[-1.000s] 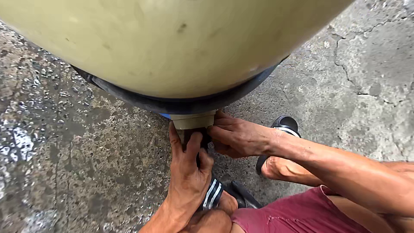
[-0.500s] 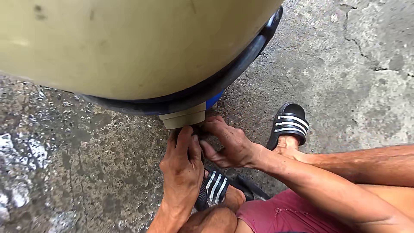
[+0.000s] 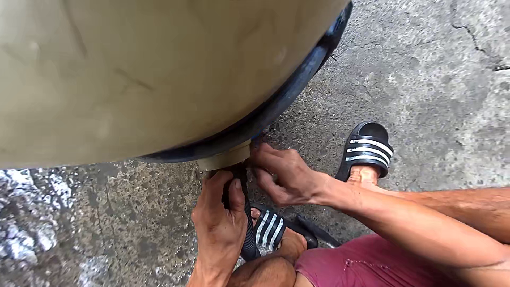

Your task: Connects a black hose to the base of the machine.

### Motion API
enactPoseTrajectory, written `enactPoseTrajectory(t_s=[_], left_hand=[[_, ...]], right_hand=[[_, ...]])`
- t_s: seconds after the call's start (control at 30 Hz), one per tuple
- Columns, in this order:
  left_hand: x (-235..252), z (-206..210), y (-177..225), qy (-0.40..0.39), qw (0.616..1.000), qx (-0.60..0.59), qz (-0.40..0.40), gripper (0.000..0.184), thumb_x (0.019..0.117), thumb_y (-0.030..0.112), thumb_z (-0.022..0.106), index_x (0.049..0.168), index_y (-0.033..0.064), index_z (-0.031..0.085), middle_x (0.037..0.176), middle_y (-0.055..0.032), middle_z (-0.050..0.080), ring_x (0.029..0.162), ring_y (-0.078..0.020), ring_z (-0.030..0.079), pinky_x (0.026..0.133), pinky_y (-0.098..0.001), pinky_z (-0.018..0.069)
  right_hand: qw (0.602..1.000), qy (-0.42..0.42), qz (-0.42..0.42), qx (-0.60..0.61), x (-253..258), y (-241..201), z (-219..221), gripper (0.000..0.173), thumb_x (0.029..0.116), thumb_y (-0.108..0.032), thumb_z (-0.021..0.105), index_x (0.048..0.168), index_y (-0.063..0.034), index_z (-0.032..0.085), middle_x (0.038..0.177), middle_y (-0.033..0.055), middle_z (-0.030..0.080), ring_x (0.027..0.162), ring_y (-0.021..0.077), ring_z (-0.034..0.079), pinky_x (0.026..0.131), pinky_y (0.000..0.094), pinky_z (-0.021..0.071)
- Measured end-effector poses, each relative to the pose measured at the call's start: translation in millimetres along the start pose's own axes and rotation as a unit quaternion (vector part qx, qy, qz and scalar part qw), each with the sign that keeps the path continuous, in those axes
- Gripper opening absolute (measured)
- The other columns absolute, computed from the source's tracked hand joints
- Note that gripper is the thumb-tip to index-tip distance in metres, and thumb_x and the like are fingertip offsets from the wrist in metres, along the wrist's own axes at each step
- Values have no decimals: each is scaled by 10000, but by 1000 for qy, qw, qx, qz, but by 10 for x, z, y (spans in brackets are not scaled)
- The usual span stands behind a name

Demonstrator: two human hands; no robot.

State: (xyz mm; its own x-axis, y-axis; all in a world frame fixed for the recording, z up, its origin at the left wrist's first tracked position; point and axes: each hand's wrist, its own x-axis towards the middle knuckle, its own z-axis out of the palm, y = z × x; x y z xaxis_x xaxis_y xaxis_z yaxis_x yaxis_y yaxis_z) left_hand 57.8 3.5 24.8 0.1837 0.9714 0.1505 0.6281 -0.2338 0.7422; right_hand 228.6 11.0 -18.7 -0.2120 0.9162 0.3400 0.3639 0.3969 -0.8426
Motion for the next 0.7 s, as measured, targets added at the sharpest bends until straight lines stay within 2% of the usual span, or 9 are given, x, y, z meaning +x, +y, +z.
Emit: enactPoseTrajectory(t_s=[0.07,0.13,0.2,0.3,0.37,0.43,0.5,0.57,0.7], left_hand=[[-67,18,-51,5,997,-73,-12,221,1027,186,570,1112,-18,567,1026,-51,678,974,47,653,854,-120,551],[-125,33,-70,8,987,-153,-38,183,1021,164,588,1162,58,537,1142,24,673,1059,50,647,890,-141,564],[-136,52,-60,14,976,-209,-60,160,1007,135,605,1154,111,545,1161,76,674,1064,40,652,883,-156,576],[-138,54,-66,12,965,-250,-80,172,988,130,617,1136,82,544,1171,43,674,996,15,681,819,-173,602],[-145,53,-90,3,961,-263,-87,276,982,232,665,1164,70,536,1177,3,669,912,-12,703,741,-196,623],[-144,71,-90,2,962,-256,-95,378,963,295,712,1187,56,522,1145,-11,667,874,-13,698,728,-194,622],[-121,91,-48,20,966,-227,-121,411,935,212,726,1204,22,481,1031,5,702,822,5,695,709,-176,607],[-87,87,10,42,962,-215,-166,496,882,127,732,1242,16,410,928,32,728,775,13,706,688,-177,605],[9,29,115,57,948,-198,-242,746,794,200,781,1374,52,336,776,109,683,652,61,663,616,-149,573]], right_hand=[[992,26,97,74,-23,-119,32,248,976,-136,516,923,26,696,688,43,637,621,32,591,574,176,492],[974,43,186,124,0,-277,77,254,1004,-213,582,954,17,678,697,12,652,604,-17,593,568,150,504],[956,42,262,126,51,-409,78,189,984,-208,618,961,-25,663,696,-26,646,596,-38,585,566,133,497],[945,37,298,133,127,-447,21,104,957,-135,630,878,-72,653,632,-78,591,529,-67,518,506,109,438],[945,43,290,144,159,-434,-19,146,944,-75,607,804,-89,648,591,-104,546,504,-84,471,475,96,396],[961,29,257,96,200,-464,-47,165,920,-67,592,763,-96,630,560,-109,506,482,-89,435,450,96,357],[986,2,164,-14,268,-542,-42,136,884,-75,585,753,-65,619,541,-59,481,463,-42,419,430,133,335],[990,-23,99,-96,389,-666,-2,130,861,-77,592,734,-63,609,532,-25,481,452,9,438,416,166,343],[980,-66,70,-175,567,-839,33,89,825,-47,602,737,-47,605,538,17,493,450,97,510,408,228,395]])
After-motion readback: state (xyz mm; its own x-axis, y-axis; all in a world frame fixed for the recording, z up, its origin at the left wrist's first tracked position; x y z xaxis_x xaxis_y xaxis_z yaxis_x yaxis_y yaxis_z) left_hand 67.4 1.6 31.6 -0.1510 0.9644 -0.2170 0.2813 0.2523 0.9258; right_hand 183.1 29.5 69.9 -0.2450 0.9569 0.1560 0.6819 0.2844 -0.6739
